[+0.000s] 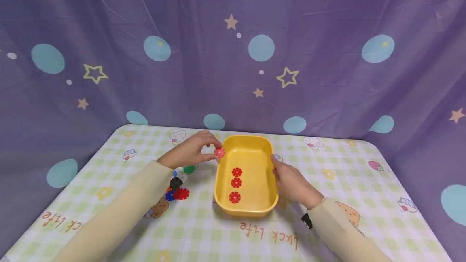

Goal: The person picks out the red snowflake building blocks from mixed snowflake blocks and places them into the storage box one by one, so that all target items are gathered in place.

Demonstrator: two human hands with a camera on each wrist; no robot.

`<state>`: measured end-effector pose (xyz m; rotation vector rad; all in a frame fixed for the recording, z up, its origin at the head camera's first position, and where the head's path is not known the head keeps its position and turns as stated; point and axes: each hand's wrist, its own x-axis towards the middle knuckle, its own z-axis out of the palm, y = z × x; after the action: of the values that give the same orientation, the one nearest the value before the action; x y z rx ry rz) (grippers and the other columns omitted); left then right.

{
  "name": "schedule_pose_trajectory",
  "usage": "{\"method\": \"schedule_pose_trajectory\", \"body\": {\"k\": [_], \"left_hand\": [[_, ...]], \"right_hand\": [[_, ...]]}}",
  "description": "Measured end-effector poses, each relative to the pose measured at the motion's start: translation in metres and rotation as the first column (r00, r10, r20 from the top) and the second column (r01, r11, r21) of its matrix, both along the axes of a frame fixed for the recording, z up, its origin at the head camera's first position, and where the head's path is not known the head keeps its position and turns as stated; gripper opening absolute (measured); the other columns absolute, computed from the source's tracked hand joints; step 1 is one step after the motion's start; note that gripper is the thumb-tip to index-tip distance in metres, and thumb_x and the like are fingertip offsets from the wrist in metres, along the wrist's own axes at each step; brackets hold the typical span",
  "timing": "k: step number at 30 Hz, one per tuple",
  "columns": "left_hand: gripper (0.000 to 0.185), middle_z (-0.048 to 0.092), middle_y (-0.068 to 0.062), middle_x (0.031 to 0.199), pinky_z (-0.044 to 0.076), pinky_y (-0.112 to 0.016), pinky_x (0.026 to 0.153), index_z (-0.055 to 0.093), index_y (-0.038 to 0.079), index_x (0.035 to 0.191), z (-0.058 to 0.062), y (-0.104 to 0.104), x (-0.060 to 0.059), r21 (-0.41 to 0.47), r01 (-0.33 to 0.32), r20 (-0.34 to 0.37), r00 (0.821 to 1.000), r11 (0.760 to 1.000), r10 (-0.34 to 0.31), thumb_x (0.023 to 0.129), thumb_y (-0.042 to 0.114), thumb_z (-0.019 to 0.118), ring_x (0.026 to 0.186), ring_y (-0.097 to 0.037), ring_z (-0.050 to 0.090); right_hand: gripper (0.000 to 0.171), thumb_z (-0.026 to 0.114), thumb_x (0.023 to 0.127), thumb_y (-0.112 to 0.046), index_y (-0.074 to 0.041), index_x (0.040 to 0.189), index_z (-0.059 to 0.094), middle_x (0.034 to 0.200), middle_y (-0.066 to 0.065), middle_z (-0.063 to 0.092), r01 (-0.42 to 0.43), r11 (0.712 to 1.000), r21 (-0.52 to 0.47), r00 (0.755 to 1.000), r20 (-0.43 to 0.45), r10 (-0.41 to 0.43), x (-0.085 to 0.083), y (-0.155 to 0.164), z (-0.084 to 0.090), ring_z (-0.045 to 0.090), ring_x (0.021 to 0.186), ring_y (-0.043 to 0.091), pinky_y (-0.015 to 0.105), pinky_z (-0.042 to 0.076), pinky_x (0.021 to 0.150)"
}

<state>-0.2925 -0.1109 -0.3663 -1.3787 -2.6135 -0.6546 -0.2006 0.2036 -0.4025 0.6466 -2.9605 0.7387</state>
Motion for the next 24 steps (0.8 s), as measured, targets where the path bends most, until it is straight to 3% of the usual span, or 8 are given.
{"method": "schedule_pose_trajectory", "body": {"k": [4,8,11,19,24], "left_hand": [[0.023,0.063,0.004,0.097,0.038,-0.031,0.088,0.071,0.011,0.102,-0.005,0.021,-0.004,-0.033,0.016,-0.012,1.0,0.999,-0.017,0.082,0.019,0.076,0.094,-0.014,0.049],[0.023,0.066,0.003,0.099,0.038,-0.028,0.089,0.071,0.01,0.103,-0.013,0.042,-0.008,-0.114,-0.009,0.012,1.0,0.993,0.01,0.082,0.016,0.075,0.095,-0.014,0.049],[0.024,0.067,0.003,0.102,0.039,-0.026,0.09,0.072,0.011,0.105,-0.02,0.057,-0.012,-0.195,-0.021,0.023,0.999,0.981,0.026,0.082,0.017,0.076,0.095,-0.014,0.05],[0.021,0.065,0.003,0.094,0.039,-0.025,0.089,0.072,0.011,0.101,-0.027,0.081,-0.023,-0.374,-0.058,0.034,0.997,0.926,0.076,0.082,0.016,0.075,0.094,-0.015,0.048],[0.005,0.052,0.004,0.069,0.039,-0.025,0.077,0.068,0.011,0.078,-0.026,0.087,-0.025,-0.444,-0.09,0.005,0.995,0.891,0.103,0.081,0.009,0.072,0.082,-0.016,0.044]], "right_hand": [[0.046,0.046,0.097,-0.002,0.012,0.139,0.033,0.13,0.03,0.048,0.004,1.0,-0.016,1.0,-0.018,-0.004,0.0,0.0,-0.001,0.051,0.115,0.039,0.05,0.042,0.092],[0.042,0.05,0.095,0.0,0.009,0.135,0.037,0.107,0.024,0.061,0.007,0.998,-0.056,0.998,-0.063,-0.011,0.0,0.0,-0.003,0.062,0.094,0.032,0.047,0.048,0.083],[0.039,0.051,0.094,0.001,0.005,0.13,0.036,0.096,0.015,0.061,0.004,0.997,-0.083,0.997,-0.071,-0.01,0.0,0.002,-0.004,0.061,0.083,0.026,0.045,0.05,0.078],[0.039,0.047,0.097,0.0,0.006,0.133,0.033,0.103,0.018,0.061,-0.017,0.996,-0.091,1.0,-0.02,0.015,-0.001,0.005,-0.003,0.061,0.088,0.026,0.045,0.049,0.08],[0.04,0.046,0.097,-0.001,0.006,0.134,0.033,0.103,0.016,0.061,-0.014,0.996,-0.086,1.0,-0.003,0.013,-0.001,0.005,-0.002,0.061,0.089,0.025,0.044,0.049,0.08]]}}
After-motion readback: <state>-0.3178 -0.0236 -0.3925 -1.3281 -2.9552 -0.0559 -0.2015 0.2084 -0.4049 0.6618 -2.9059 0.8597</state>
